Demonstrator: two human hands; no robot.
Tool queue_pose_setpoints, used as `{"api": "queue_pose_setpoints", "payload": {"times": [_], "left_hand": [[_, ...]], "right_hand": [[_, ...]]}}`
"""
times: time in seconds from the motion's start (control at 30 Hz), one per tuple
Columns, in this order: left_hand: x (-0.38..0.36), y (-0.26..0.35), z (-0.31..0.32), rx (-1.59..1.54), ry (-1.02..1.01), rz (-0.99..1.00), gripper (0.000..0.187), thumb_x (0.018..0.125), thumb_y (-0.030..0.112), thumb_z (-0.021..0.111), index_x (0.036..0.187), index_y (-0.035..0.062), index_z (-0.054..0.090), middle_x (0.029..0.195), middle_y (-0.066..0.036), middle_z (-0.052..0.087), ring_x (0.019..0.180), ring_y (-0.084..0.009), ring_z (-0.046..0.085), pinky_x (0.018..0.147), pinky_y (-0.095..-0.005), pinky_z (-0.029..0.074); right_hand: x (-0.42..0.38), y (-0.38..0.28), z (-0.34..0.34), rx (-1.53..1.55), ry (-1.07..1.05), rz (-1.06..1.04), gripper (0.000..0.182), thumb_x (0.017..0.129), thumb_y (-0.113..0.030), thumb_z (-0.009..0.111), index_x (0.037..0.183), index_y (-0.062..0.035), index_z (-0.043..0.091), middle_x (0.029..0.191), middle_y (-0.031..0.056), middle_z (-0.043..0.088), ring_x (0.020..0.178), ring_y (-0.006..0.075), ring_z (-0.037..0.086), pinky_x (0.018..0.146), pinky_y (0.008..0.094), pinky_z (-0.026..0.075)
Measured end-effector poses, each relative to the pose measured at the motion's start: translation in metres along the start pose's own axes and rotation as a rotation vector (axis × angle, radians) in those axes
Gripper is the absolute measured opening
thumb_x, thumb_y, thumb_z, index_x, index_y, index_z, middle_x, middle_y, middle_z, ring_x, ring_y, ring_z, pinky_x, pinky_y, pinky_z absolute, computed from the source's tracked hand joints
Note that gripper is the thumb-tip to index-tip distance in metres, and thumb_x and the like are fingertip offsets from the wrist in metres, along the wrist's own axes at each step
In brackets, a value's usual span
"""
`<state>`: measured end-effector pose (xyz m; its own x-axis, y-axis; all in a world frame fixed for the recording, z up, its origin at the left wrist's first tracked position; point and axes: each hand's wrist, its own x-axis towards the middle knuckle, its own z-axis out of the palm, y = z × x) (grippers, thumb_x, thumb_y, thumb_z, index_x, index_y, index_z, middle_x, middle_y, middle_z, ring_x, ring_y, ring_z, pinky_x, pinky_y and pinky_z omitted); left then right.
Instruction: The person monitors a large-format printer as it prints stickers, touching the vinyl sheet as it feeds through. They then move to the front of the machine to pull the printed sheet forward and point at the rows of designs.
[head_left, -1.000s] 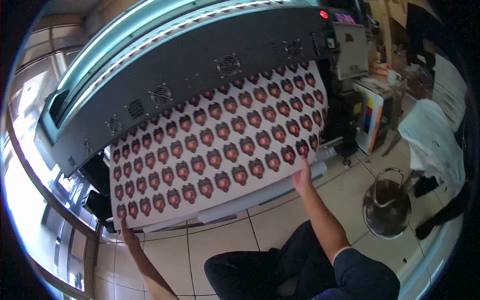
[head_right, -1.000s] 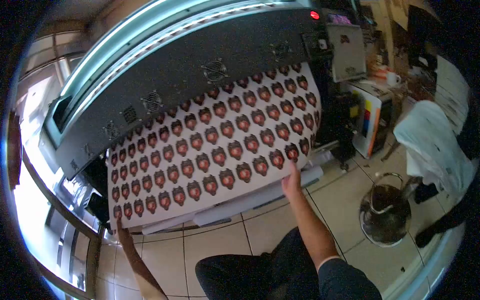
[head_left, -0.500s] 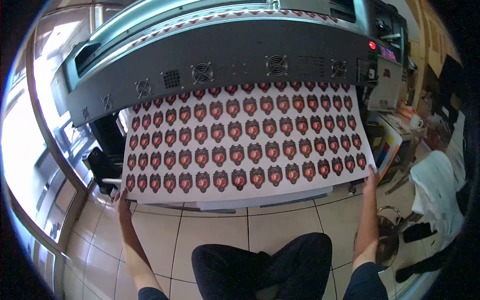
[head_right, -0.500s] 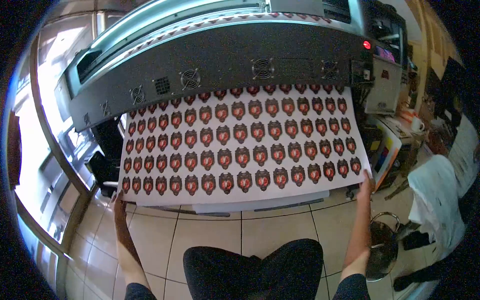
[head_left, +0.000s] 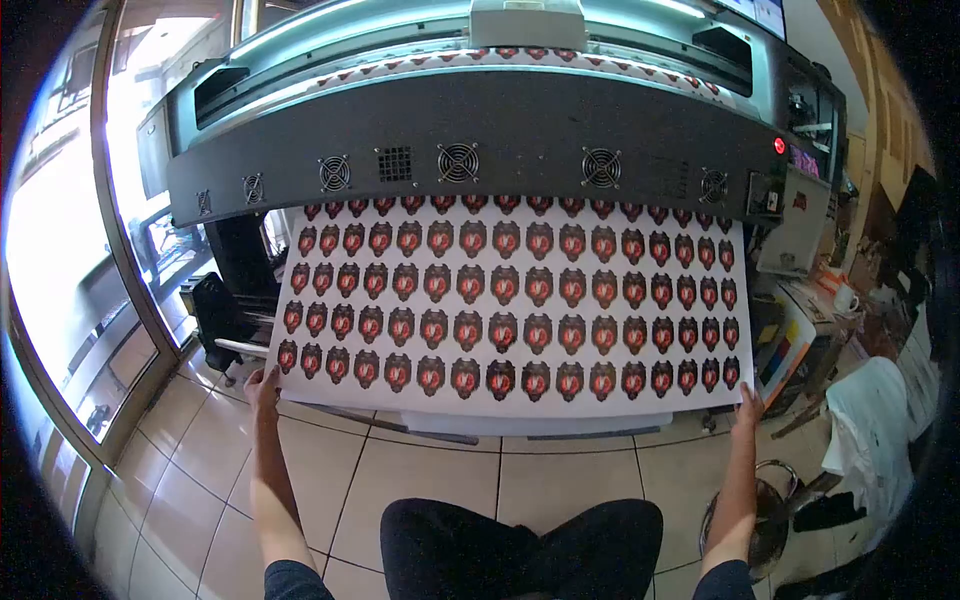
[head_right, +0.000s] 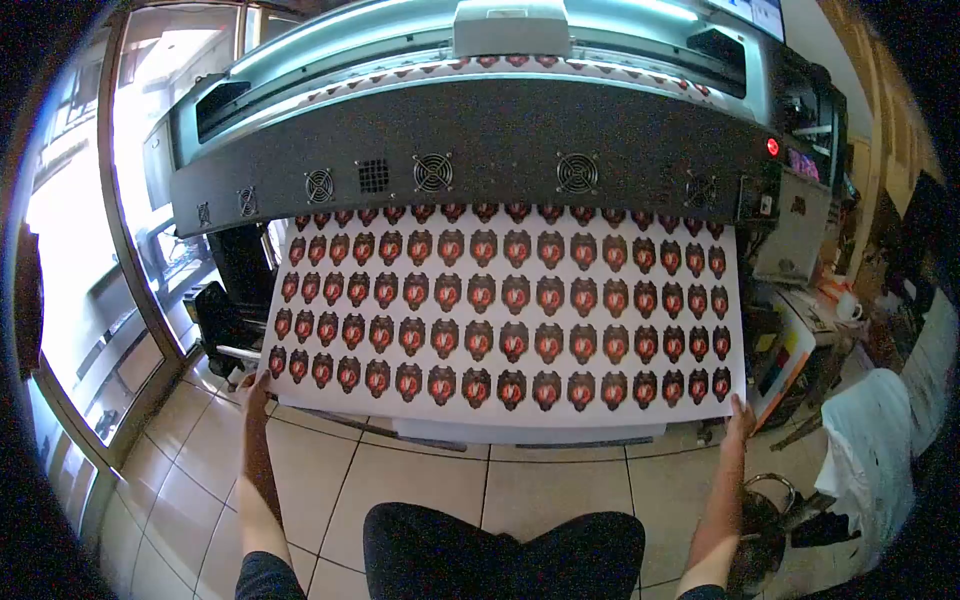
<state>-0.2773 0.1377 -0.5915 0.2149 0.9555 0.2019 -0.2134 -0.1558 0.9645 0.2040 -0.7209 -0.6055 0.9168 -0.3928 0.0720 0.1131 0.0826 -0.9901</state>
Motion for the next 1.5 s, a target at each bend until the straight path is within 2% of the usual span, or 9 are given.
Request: {"api": "queue_pose_setpoints", "payload": {"times": [0.33,0.9,1.03,1.17,1.23,1.3,1.33,1.37,1.5], "left_hand": [[-0.010,-0.008,0.020,0.099,-0.019,-0.020,0.025,0.086,0.021,0.068,0.097,-0.0011,0.063,0.084,-0.005,0.065,0.068,-0.0122,0.060,0.059,-0.0282,0.052],[0.069,-0.120,0.068,0.339,-0.069,0.053,0.021,0.087,0.021,0.068,0.095,0.0021,0.066,0.076,-0.001,0.062,0.062,-0.0082,0.054,0.050,-0.0255,0.044],[0.071,-0.121,0.083,0.318,-0.063,0.005,0.018,0.087,0.021,0.068,0.093,0.0039,0.066,0.077,0.001,0.063,0.064,-0.0075,0.054,0.056,-0.0242,0.046],[0.083,-0.137,0.084,0.280,-0.060,0.014,0.018,0.088,0.022,0.068,0.094,0.0046,0.066,0.078,0.001,0.064,0.067,-0.0077,0.056,0.057,-0.0240,0.046],[0.076,-0.125,0.085,0.336,-0.088,-0.005,0.018,0.088,0.022,0.068,0.095,0.0057,0.066,0.081,0.000,0.064,0.070,-0.0080,0.057,0.058,-0.0238,0.047],[0.074,-0.122,0.085,0.411,-0.063,-0.016,0.018,0.088,0.023,0.068,0.095,0.0061,0.066,0.081,0.001,0.064,0.069,-0.0080,0.057,0.059,-0.0232,0.046],[0.072,-0.120,0.086,0.391,-0.069,-0.002,0.018,0.088,0.023,0.068,0.093,0.0063,0.066,0.079,0.001,0.064,0.068,-0.0078,0.056,0.059,-0.0233,0.046],[0.071,-0.118,0.087,0.371,-0.079,0.014,0.017,0.088,0.023,0.068,0.092,0.0066,0.066,0.078,0.002,0.063,0.066,-0.0077,0.055,0.059,-0.0233,0.045],[0.086,-0.140,0.079,0.290,-0.094,0.051,0.017,0.088,0.023,0.068,0.089,0.0064,0.066,0.075,0.003,0.062,0.064,-0.0075,0.052,0.057,-0.0238,0.042]], "right_hand": [[0.004,0.026,0.014,0.152,0.061,0.071,0.060,0.088,-0.026,0.068,0.140,-0.0098,0.041,0.096,0.0058,0.057,0.077,0.0141,0.051,0.067,0.0320,0.044],[0.071,0.096,0.051,-0.025,0.021,0.034,0.020,0.091,-0.022,0.063,0.106,-0.0097,0.059,0.087,-0.0006,0.059,0.069,0.0095,0.053,0.062,0.0239,0.045],[0.095,0.109,0.057,-0.116,0.164,0.038,0.032,0.089,-0.023,0.066,0.115,-0.0062,0.060,0.094,0.0063,0.064,0.082,0.0163,0.060,0.070,0.0306,0.049],[0.069,0.072,0.093,-0.827,0.269,-0.115,0.043,0.086,-0.018,0.067,0.125,-0.0057,0.054,0.130,0.0113,0.051,0.111,0.0304,0.054,0.098,0.0440,0.041],[0.013,0.029,0.131,-0.760,0.418,-0.633,0.047,0.086,-0.015,0.065,0.129,-0.0052,0.049,0.137,0.0133,0.045,0.120,0.0317,0.048,0.104,0.0418,0.035],[-0.052,0.015,0.184,-0.562,-0.060,-1.080,0.052,0.082,-0.013,0.067,0.129,-0.0035,0.047,0.135,0.0179,0.046,0.122,0.0335,0.045,0.105,0.0435,0.034],[-0.109,0.014,0.221,-0.334,-0.274,-0.748,0.058,0.074,-0.010,0.069,0.127,-0.0027,0.047,0.132,0.0210,0.047,0.123,0.0365,0.043,0.104,0.0460,0.033],[-0.139,0.031,0.240,-0.566,-0.352,-1.243,0.062,0.068,-0.008,0.069,0.127,-0.0040,0.048,0.129,0.0217,0.048,0.122,0.0385,0.044,0.102,0.0491,0.033],[-0.257,0.050,0.292,-0.891,-0.869,-1.410,0.065,0.074,-0.016,0.064,0.136,-0.0066,0.044,0.147,0.0087,0.036,0.133,0.0341,0.033,0.106,0.0602,0.025]]}}
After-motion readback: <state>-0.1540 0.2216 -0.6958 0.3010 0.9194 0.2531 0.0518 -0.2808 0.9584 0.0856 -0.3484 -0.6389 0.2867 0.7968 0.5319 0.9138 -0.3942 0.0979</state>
